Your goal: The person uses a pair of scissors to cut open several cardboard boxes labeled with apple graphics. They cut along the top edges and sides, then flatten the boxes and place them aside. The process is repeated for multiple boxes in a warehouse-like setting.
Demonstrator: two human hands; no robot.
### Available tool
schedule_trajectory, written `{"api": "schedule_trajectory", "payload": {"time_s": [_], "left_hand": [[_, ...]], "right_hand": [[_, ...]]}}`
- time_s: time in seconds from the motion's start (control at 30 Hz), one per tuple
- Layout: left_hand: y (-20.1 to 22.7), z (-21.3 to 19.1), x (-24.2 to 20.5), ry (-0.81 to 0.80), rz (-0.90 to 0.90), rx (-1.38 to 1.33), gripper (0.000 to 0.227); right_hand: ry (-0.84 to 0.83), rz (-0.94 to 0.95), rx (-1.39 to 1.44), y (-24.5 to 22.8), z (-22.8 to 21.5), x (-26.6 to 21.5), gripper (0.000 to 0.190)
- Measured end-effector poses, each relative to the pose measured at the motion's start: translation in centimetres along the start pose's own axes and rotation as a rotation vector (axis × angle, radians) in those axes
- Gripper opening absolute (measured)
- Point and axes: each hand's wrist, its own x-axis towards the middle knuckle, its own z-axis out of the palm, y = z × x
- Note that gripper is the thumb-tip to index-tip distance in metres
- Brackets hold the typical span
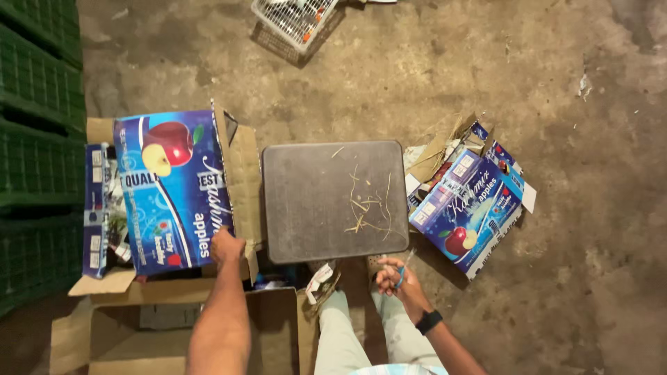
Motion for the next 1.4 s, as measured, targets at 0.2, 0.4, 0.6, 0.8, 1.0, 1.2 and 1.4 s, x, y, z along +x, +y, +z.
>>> {"api": "schedule_trajectory", "payload": {"time_s": [0.2, 0.4, 0.6, 0.8, 1.0, 1.2, 1.4], "left_hand": [[1.4, 1.6, 0.1, 0.129, -0.060, -0.143, 0.036], [-0.9, -3.0, 1.1, 0.369, -0.180, -0.192, 0.016], [-2.5, -17.1, 2.0, 0.611, -0.134, -0.056, 0.013], [0.2, -29.1, -7.9, 0.630, 0.021, -0.272, 0.025], [3.8, -37.0, -23.5, 0.356, 0.045, -0.878, 0.026], [1.9, -41.9, -29.6, -0.072, 0.031, -1.407, 0.035], [2.3, -31.1, -25.6, 0.047, -0.062, -1.434, 0.036]], "right_hand": [[0.002, -0.043, 0.108, -0.4, -1.1, 0.2, 0.047], [0.075, -0.123, 0.164, -4.4, -1.0, 0.0, 0.049], [-0.005, -0.176, 0.142, -7.1, -1.5, 0.6, 0.049], [0.085, 0.040, 0.259, -7.5, -4.4, 3.3, 0.046], [0.107, 0.211, 0.314, -8.3, -6.2, 8.3, 0.046], [-0.136, 0.100, 0.196, -14.3, -2.6, 14.5, 0.048], [-0.492, -0.101, 0.107, -22.3, 3.6, 18.8, 0.047]]}}
